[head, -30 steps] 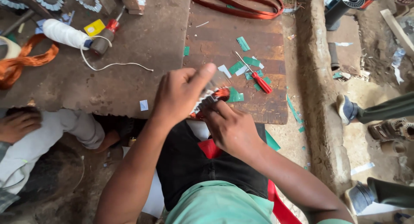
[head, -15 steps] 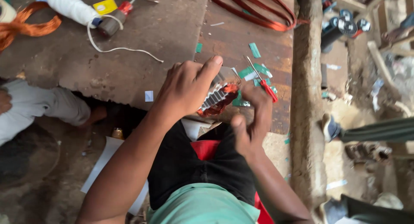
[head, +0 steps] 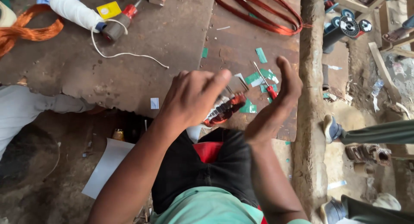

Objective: The worker is inserting and organizing copper wire coils into a motor stator frame on a workbench.

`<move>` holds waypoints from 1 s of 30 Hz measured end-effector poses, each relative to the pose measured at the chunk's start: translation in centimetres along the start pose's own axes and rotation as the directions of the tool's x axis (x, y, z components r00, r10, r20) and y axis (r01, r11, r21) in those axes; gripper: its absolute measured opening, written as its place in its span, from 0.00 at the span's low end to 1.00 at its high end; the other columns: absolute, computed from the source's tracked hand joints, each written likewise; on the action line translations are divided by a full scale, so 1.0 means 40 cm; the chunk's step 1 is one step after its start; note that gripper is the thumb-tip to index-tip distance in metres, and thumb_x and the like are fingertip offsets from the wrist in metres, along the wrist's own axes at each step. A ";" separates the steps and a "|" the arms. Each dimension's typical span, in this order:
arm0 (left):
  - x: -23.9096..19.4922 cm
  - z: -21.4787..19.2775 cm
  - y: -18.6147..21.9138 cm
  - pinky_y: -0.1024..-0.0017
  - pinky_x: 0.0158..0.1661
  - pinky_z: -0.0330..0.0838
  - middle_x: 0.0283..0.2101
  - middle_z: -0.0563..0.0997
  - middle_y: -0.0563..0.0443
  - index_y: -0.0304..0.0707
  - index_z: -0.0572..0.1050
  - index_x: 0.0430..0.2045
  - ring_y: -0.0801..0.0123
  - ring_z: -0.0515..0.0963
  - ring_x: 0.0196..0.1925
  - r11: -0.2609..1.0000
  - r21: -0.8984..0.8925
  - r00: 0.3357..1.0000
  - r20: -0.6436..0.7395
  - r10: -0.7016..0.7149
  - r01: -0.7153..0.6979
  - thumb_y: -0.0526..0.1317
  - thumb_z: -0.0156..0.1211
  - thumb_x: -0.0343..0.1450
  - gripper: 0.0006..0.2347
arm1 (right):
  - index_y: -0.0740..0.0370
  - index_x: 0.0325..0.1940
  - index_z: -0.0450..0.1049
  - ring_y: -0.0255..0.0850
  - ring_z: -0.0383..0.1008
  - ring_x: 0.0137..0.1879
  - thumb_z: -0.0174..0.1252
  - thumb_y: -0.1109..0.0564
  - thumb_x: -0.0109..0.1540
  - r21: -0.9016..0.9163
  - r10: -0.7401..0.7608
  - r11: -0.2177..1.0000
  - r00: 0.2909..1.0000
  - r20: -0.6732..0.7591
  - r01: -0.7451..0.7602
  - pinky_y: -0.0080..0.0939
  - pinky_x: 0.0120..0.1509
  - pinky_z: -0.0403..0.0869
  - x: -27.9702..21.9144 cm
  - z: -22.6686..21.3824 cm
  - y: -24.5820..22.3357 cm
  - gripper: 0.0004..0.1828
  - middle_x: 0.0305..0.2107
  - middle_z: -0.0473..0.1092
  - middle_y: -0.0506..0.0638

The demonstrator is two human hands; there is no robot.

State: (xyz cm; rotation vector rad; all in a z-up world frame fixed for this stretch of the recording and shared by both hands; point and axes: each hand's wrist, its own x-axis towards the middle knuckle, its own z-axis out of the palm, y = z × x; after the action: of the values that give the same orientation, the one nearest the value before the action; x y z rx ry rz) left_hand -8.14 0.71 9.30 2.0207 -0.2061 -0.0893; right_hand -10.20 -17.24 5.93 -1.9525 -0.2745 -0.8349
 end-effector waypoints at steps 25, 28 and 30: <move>-0.130 0.108 -0.093 0.64 0.48 0.75 0.37 0.84 0.48 0.36 0.81 0.31 0.59 0.82 0.45 0.847 -0.104 0.844 -0.211 0.493 -0.521 0.46 0.74 0.64 0.13 | 0.70 0.48 0.76 0.37 0.77 0.53 0.64 0.48 0.64 0.458 0.320 0.617 0.735 0.597 -0.640 0.41 0.60 0.74 -0.102 -0.148 0.091 0.20 0.44 0.76 0.52; -0.130 0.116 -0.090 0.66 0.47 0.76 0.37 0.85 0.50 0.37 0.83 0.34 0.64 0.84 0.43 0.883 -0.208 0.900 -0.215 0.379 -0.422 0.46 0.74 0.65 0.13 | 0.70 0.50 0.75 0.37 0.76 0.52 0.70 0.59 0.59 0.418 0.218 0.748 0.786 0.579 -0.515 0.42 0.58 0.76 -0.119 -0.135 0.035 0.18 0.44 0.73 0.51; -0.131 0.128 -0.094 0.68 0.45 0.76 0.35 0.85 0.52 0.37 0.82 0.30 0.67 0.83 0.41 0.893 -0.174 0.893 -0.264 0.364 -0.415 0.45 0.77 0.62 0.13 | 0.69 0.51 0.74 0.37 0.77 0.52 0.71 0.69 0.55 0.493 0.303 0.669 0.810 0.502 -0.556 0.42 0.58 0.78 -0.132 -0.126 0.026 0.21 0.45 0.74 0.50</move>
State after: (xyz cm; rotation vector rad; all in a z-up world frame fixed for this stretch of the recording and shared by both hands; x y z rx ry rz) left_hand -13.66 -1.22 3.53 1.7085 -0.4363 0.3571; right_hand -15.79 -21.24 3.28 -1.4200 -0.2468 0.0022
